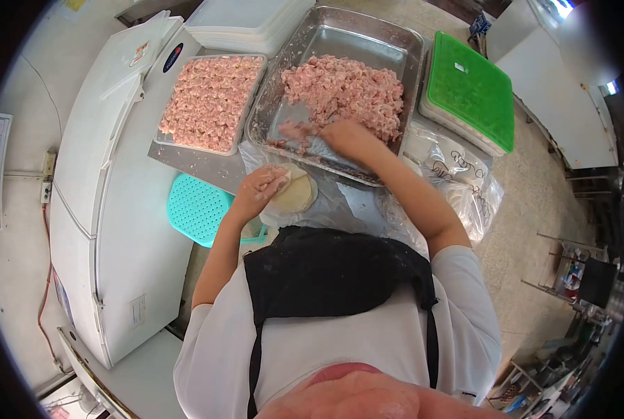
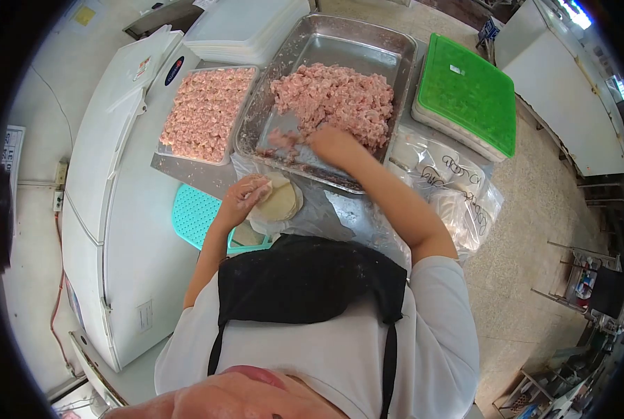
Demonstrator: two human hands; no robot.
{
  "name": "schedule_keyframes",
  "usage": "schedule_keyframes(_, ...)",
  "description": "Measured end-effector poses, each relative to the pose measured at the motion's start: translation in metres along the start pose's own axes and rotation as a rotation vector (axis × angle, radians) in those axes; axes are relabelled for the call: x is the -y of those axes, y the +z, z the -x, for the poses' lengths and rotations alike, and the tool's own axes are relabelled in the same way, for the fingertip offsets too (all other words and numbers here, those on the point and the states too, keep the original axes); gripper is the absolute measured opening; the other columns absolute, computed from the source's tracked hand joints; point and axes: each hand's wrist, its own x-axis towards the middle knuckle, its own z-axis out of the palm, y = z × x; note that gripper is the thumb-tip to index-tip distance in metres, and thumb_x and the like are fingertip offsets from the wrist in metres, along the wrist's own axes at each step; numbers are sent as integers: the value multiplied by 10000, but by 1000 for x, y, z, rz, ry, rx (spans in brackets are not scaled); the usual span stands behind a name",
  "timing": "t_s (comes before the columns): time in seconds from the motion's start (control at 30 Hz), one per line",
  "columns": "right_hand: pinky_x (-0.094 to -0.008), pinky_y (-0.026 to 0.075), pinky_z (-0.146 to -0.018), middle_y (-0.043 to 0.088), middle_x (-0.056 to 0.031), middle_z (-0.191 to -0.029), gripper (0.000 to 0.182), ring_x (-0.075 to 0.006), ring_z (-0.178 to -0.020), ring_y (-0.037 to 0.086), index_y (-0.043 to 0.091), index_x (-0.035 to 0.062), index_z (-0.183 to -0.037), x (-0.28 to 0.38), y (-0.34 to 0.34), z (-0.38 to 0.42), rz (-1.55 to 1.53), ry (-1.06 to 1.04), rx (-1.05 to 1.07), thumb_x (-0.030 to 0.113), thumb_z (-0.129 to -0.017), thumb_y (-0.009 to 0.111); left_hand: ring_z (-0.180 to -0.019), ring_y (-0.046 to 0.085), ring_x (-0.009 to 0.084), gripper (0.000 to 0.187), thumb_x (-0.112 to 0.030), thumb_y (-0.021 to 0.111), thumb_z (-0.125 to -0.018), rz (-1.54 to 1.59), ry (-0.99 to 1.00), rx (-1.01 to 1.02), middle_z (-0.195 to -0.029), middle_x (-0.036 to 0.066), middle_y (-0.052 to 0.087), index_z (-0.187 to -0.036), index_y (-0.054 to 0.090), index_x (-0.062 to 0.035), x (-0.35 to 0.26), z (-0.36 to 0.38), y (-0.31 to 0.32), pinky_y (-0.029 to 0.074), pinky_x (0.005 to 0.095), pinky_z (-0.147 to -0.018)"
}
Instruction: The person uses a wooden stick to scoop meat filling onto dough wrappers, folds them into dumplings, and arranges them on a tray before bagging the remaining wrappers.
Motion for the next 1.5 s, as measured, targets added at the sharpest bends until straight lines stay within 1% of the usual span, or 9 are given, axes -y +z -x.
schedule_keyframes(0.17, -409, 443, -588, 612, -147, -687, 318, -259, -593, 564, 660, 19, -855, 4, 18, 7, -521, -97, 183, 269, -937, 481, -982, 571, 138, 287, -207, 623, -904, 918, -347, -87, -1065, 57, 623, -1101, 623, 3, 6, -11, -17, 462, 303, -863)
schedule_keyframes(0.27, -291, 379, -501, 542, -23, -613, 358, -110, -520, 455, 695, 51, -892, 17, -33, 28, -800, 39, 299, 322, -970, 476, -1002, 561, 123, 363, -245, 618, -909, 580, -222, -153, -1070, 50, 611, -1178, 579, -5, 8, -28, -30, 459, 288, -871)
schedule_keyframes(0.57, -206, 341, -492, 500, 54, -664, 329, -31, -548, 421, 646, 73, -1132, 68, -86, 35, -1299, 334, -110, 325, -985, 497, -1150, 543, 272, 494, -293, 517, -959, 1388, -172, -211, -1276, 170, 527, -1306, 431, 48, -24, -122, -39, 440, 382, -997)
schedule_keyframes(0.7, -265, 426, -537, 566, -10, -719, 303, -118, -593, 534, 630, 56, -1146, 79, -47, 23, -871, 161, -508, 276, -965, 526, -1141, 548, 280, 616, -435, 430, -966, 1651, -81, -173, -1252, 168, 544, -1321, 395, 67, -45, -146, -47, 432, 376, -1006)
schedule_keyframes(0.77, -360, 492, -622, 608, -103, -801, 269, -259, -703, 618, 628, 50, -1123, 70, -65, 35, -212, 77, -449, 224, -936, 546, -1135, 544, 290, 694, -547, 353, -950, 1823, 325, 404, -1281, 168, 516, -1364, 366, 10, 19, -166, -47, 432, 427, -1004)
schedule_keyframes(0.87, -438, 503, -684, 611, -162, -904, 265, -344, -809, 622, 618, 71, -1134, 102, -93, 58, -11, 297, -289, 195, -909, 551, -1053, 571, 306, 685, -586, 343, -937, 1586, -199, -149, -1204, 185, 546, -1388, 366, -70, 6, -159, -43, 453, 496, -954)
schedule_keyframes(1.07, -419, 514, -681, 600, -141, -901, 330, -318, -816, 627, 543, 103, -1223, 113, -121, 65, 187, 370, -170, 187, -904, 547, -936, 580, 298, 714, -587, 430, -918, 1571, -428, -312, -924, 166, 600, -1195, 497, 68, -58, -150, -50, 463, 460, -877)
schedule_keyframes(1.37, -395, 503, -608, 602, -158, -723, 263, -299, -730, 643, 644, 37, -1083, 57, -111, 83, -317, -61, -613, 210, -935, 512, -1009, 597, 290, 532, -355, 634, -865, 1516, -94, -172, -1081, 164, 590, -1272, 483, -48, -77, -145, -36, 482, 439, -932)
schedule_keyframes(1.5, -363, 495, -670, 650, -165, -776, 305, -266, -742, 640, 656, 30, -1090, 42, -132, 109, -681, 290, -255, 266, -958, 513, -1079, 582, 253, 605, -174, 696, -802, 978, 12, 17, -1144, 150, 600, -1338, 440, -56, -84, -133, -42, 463, 394, -947)
